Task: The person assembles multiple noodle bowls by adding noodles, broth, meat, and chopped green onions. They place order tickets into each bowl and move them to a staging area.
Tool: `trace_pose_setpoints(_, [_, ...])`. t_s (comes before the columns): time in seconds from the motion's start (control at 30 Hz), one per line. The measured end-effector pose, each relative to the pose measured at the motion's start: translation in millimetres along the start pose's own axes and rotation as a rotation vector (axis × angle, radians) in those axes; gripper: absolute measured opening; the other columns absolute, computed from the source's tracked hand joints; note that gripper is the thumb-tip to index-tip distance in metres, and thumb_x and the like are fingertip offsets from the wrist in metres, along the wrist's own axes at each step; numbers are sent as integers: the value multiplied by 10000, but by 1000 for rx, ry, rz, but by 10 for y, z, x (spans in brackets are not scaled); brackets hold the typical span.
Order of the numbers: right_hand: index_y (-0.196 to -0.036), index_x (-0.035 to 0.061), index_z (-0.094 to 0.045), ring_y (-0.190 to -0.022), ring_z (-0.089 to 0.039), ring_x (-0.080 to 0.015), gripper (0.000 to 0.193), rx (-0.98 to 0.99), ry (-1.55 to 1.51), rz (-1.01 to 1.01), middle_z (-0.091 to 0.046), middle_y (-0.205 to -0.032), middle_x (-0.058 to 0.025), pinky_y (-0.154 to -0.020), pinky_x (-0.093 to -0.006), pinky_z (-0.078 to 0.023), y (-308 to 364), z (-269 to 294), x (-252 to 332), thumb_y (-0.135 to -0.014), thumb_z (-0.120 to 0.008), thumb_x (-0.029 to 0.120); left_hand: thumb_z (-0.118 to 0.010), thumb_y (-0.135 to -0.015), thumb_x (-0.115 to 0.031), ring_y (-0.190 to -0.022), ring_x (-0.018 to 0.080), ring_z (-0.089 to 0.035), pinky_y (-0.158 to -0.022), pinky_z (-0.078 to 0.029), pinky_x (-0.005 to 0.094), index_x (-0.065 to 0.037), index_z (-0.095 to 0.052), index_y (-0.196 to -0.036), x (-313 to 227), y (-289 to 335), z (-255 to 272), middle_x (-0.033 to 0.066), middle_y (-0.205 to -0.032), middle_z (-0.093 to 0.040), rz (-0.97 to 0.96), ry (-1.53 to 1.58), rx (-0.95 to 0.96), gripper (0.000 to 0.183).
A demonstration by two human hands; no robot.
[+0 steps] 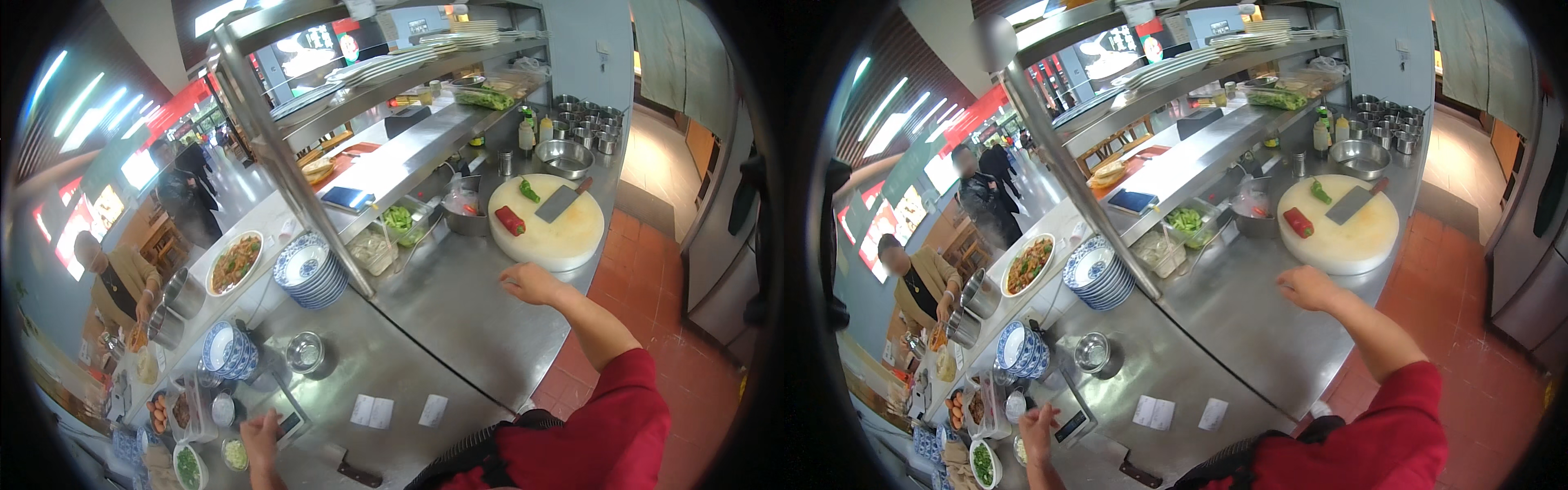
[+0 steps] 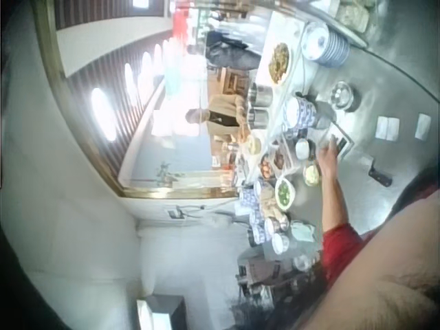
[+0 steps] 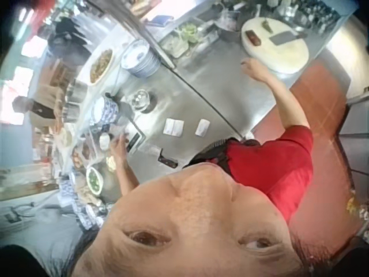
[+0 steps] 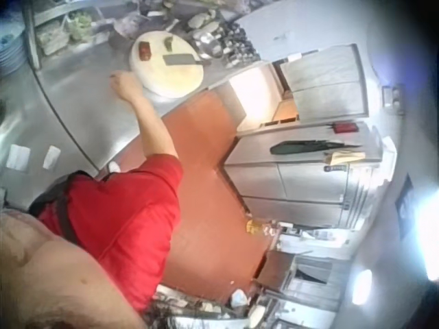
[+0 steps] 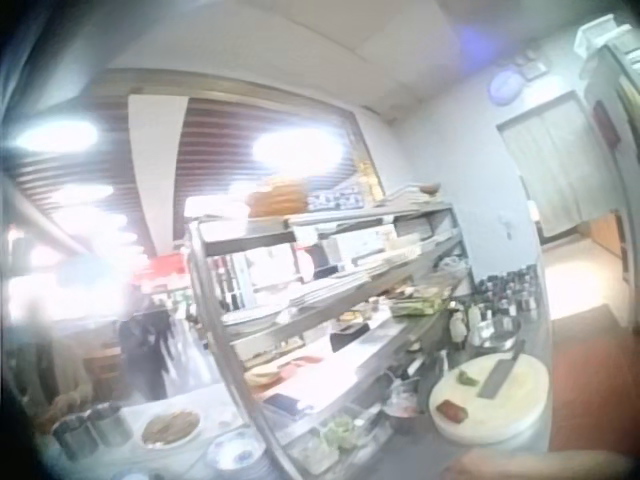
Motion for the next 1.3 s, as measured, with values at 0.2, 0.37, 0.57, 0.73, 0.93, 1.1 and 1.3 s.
trace_pose_setpoints(0.2, [-859, 28, -588, -787, -555, -351, 200, -42, -74, 62, -596, -825, -173, -719, -415, -440, 40, 397, -1416, -806, -498, 199, -399, -900, -353, -983, 260, -538, -871, -416, 344, 56, -563, -1033, -280, 1322, -1794, 172, -1044, -579, 181, 95, 144, 460])
trace_pose_setpoints(0.37, [-725, -10, -555, -712, -548, -345, 171, -115, -242, 286, -578, -753, -168, -636, -413, -432, -307, 443, -1796, -788, -555, 149, -410, -899, -295, -989, 226, -549, -849, -428, 310, 26, -503, -1081, -685, 2291, -3863, 133, -1067, -552, 454, 600, 248, 381])
trace_pose_setpoints(0.57, [-757, -16, -561, -699, -546, -344, 158, 35, -492, 637, -565, -749, -181, -601, -393, -431, 779, -249, -1082, -809, -537, 131, -386, -911, -326, -1042, 217, -483, -888, -381, 289, -21, -472, -1160, -52, 3945, -4798, 114, -1114, -515, 489, 357, 336, 404])
trace_pose_setpoints(0.73, [-730, -28, -550, -509, -511, -202, 246, 479, -517, 645, -540, -596, -119, -492, -315, -399, 2502, -704, -1086, -849, -471, 172, -420, -876, -415, -1031, 250, -513, -851, -412, 336, 17, -526, -1090, 390, 5786, -5311, 181, -1062, -560, 563, 278, 178, 493])
trace_pose_setpoints(0.93, [-742, -35, -561, -532, -562, -199, 226, 932, -444, 1076, -555, -600, -129, -514, -317, -427, 4775, -1107, -762, -834, -484, 157, -434, -870, -393, -1017, 251, -520, -844, -416, 335, 20, -527, -1085, 468, 8145, -6043, 182, -1055, -562, 775, 443, -90, 475])
trace_pose_setpoints(1.1, [-745, -30, -561, -576, -569, -219, 203, 1144, -490, 1184, -554, -623, -142, -547, -322, -430, 6565, -1020, -625, -821, -496, 146, -445, -865, -374, -1005, 251, -526, -838, -418, 334, 23, -528, -1080, 97, 10485, -6630, 183, -1050, -564, 990, 637, -429, 460])
trace_pose_setpoints(1.3, [-803, -27, -581, -627, -608, -168, 241, 1548, -471, 915, -601, -670, -124, -558, -296, -458, 8009, -1721, -565, -826, -532, 208, -459, -860, -352, -991, 251, -533, -831, -422, 334, 27, -529, -1075, -14, 11899, -6849, 184, -1044, -567, 1180, 872, -744, 442])
Point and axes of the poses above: each hand's wrist, its own y-axis away from the middle knuckle, its own z-axis out of the back of the hand, x = y × z, the point moved 8 cm from there along -y, towards the middle knuckle
